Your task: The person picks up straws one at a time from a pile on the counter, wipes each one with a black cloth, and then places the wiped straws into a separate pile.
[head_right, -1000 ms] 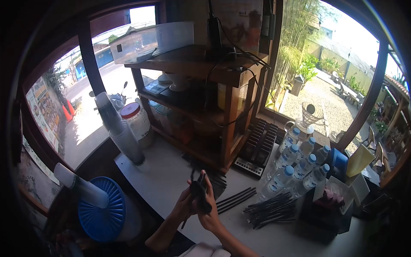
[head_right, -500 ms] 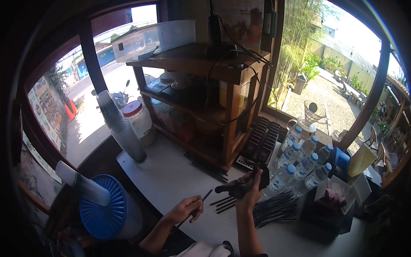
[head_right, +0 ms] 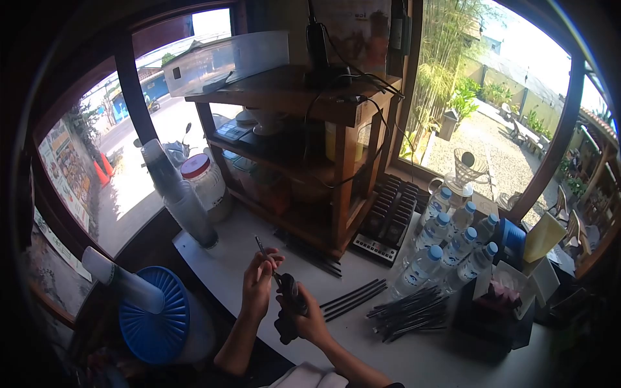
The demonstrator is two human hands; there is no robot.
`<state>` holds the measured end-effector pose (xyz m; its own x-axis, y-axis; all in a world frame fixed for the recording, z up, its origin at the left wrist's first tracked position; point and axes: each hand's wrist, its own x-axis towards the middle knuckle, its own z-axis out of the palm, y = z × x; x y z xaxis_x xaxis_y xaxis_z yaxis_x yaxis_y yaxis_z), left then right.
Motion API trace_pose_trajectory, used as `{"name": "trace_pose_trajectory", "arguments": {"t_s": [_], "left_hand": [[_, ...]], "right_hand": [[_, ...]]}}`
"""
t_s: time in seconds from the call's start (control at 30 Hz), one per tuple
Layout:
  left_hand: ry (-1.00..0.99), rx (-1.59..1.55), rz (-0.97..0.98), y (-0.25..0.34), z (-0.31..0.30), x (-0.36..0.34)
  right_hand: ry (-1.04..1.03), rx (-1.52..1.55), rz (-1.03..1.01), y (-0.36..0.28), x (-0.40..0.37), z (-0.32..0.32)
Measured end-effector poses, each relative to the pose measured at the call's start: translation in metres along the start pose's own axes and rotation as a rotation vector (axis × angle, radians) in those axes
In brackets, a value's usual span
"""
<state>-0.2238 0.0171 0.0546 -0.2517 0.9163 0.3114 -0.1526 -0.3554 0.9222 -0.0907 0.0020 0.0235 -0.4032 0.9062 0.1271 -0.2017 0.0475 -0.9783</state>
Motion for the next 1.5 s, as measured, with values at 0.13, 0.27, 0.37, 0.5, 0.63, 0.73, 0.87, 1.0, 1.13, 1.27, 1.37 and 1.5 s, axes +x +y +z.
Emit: {"name": "trace_pose_trajectory", "arguments": {"t_s": [0.13, 0.27, 0.37, 0.5, 0.63, 0.73, 0.87, 1.0, 1.13, 1.27, 1.37, 1.5], "left_hand": [[0.137, -0.232, 0.001, 0.000, 0.006, -0.005], [0.232, -0.513, -0.008, 0.001, 0.005, -0.004], [0.466, -0.528, 0.130, 0.025, -0.013, 0.013], [0.248, -0.044, 0.072, 0.035, -0.036, 0.020], [-0.134, 0.521, -0.158, -0.019, -0.007, 0.013], [-0.327, 0.598, -0.130, -0.085, 0.021, 0.007], [-0.428, 0.765, -0.054, -0.114, 0.068, 0.008], [-0.539, 0.622, -0.019, -0.128, 0.084, 0.013], [-0.389, 0.588, 0.143, -0.132, 0.063, 0.022], [-0.287, 0.879, 0.167, -0.139, 0.024, 0.037], [-0.283, 0.931, 0.184, -0.150, 0.009, 0.040], [-0.261, 0.920, 0.213, -0.163, 0.007, 0.031]], "right_hand": [[-0.075, -0.086, -0.009, -0.001, 0.001, -0.004], [-0.101, -0.181, 0.071, 0.000, -0.001, -0.008], [-0.213, -0.314, 0.216, -0.016, -0.015, -0.011], [-0.130, -0.194, 0.154, 0.006, -0.026, -0.044], [0.072, -0.046, 0.208, -0.018, -0.023, -0.060], [-0.039, -0.113, 0.173, -0.019, -0.030, -0.064], [-0.264, -0.275, 0.120, -0.027, -0.046, -0.054], [-0.302, -0.277, 0.208, -0.035, -0.050, -0.057], [-0.207, -0.274, 0.150, -0.025, -0.046, -0.068], [-0.149, -0.279, 0.175, -0.019, -0.042, -0.068], [-0.186, -0.255, 0.180, -0.011, -0.038, -0.061], [-0.283, -0.236, 0.210, 0.005, -0.036, -0.054]]}}
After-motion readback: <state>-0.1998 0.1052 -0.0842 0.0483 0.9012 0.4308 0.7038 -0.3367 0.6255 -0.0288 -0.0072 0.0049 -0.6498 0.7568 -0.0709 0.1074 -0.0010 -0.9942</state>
